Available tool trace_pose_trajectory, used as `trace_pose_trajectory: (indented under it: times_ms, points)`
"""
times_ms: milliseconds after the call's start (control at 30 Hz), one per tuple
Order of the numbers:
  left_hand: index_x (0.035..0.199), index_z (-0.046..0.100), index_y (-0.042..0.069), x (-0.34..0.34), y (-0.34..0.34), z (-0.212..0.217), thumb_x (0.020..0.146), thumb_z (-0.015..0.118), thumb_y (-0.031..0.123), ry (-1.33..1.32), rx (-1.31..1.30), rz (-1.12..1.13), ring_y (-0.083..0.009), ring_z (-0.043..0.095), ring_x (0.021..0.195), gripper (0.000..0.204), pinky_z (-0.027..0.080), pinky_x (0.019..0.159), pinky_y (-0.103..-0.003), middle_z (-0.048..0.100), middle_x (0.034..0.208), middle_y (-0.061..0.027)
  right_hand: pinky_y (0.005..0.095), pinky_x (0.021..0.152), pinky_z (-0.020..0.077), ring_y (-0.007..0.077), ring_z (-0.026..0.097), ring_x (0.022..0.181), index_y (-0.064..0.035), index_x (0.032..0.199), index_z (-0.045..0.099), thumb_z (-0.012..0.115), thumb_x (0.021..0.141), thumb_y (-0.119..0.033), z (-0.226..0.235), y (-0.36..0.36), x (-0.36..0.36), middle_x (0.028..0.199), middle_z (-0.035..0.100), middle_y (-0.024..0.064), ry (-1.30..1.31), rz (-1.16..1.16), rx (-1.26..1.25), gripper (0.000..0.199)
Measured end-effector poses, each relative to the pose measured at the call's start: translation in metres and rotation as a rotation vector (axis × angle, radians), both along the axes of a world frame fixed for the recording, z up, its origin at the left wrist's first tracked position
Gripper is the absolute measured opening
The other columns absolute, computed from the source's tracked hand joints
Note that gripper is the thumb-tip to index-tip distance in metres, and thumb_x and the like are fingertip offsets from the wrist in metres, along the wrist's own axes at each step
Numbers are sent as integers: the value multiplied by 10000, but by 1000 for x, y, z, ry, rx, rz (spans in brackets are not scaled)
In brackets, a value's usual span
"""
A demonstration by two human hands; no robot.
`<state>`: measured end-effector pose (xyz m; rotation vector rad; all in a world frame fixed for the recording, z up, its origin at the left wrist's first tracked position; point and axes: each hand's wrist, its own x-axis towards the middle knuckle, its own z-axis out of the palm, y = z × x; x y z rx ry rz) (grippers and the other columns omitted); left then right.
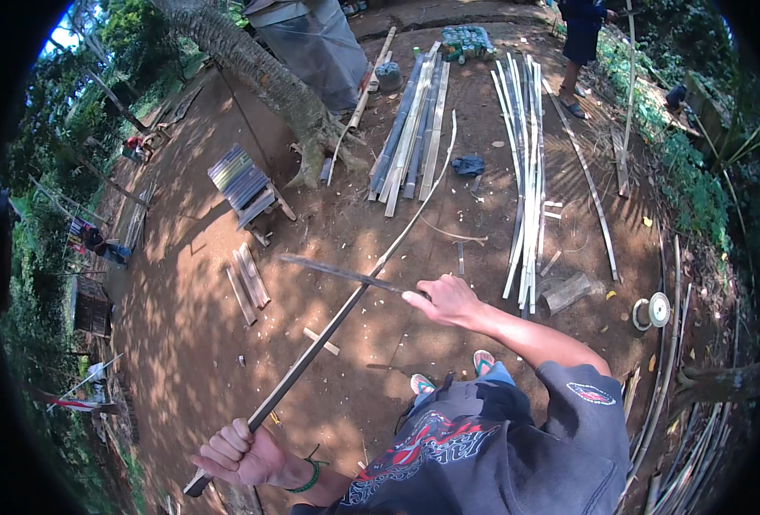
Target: The person sits on the ground and uses a machete to shave and shape a long, thin piece of bamboo. They hold the bamboo with one hand and repeatedly strike it with the machete to smooth the surface and create a tapered point.
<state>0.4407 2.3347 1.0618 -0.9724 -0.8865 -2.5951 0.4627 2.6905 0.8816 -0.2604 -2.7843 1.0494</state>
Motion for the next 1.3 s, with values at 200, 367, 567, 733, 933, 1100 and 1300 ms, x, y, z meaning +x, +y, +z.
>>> trace_pose_trajectory:
  times_ms: [200,367,567,733,933,1100,1300]
  points:
    - [608,252,185,20,-18,24,1081,343,350,10,-11,46,-96,154,503,510,197,523,-270,187,533,57,488,772,537,426,679,834,28,836,701,378,977,-591,-90,111,-24,805,679,268,-263,-407,-59,712]
    - [605,245,177,26,-16,20,1083,332,356,-23,-36,70,-100,154,503,518,187,522,-278,185,538,54,518,745,519,448,653,760,-5,819,703,452,960,-549,-25,50,-21,704,648,257,-139,-114,-61,615]
    - [602,246,180,41,-27,32,1070,349,373,-43,6,111,-109,186,503,517,219,525,-279,195,543,51,499,874,514,443,662,967,52,969,714,390,966,-596,-123,154,-23,934,682,303,-383,-527,-71,724]
    - [601,228,195,54,-9,44,1059,345,431,-286,185,506,-112,196,502,528,232,519,-277,164,550,53,427,675,538,310,687,700,48,746,685,538,872,-693,-178,164,-16,721,678,214,-247,-750,-260,766]
    - [587,237,194,57,-24,40,1060,357,423,-349,198,441,-114,188,507,539,226,529,-272,183,536,54,226,399,389,67,462,412,43,1095,594,657,896,-530,-88,49,-57,821,719,128,-35,-483,-1412,610]
    - [605,227,171,49,-46,26,1065,420,356,-286,149,405,-110,176,509,532,210,532,-278,176,551,45,231,422,406,66,472,448,-23,1068,605,740,872,-351,-66,3,-109,894,700,87,134,-475,-1670,405]
    - [676,255,155,33,-20,40,1064,425,325,-374,257,559,-128,227,581,456,265,601,-286,207,638,28,233,435,405,61,478,493,-73,998,588,806,800,-133,-57,-12,-155,789,605,-3,225,-583,-1781,300]
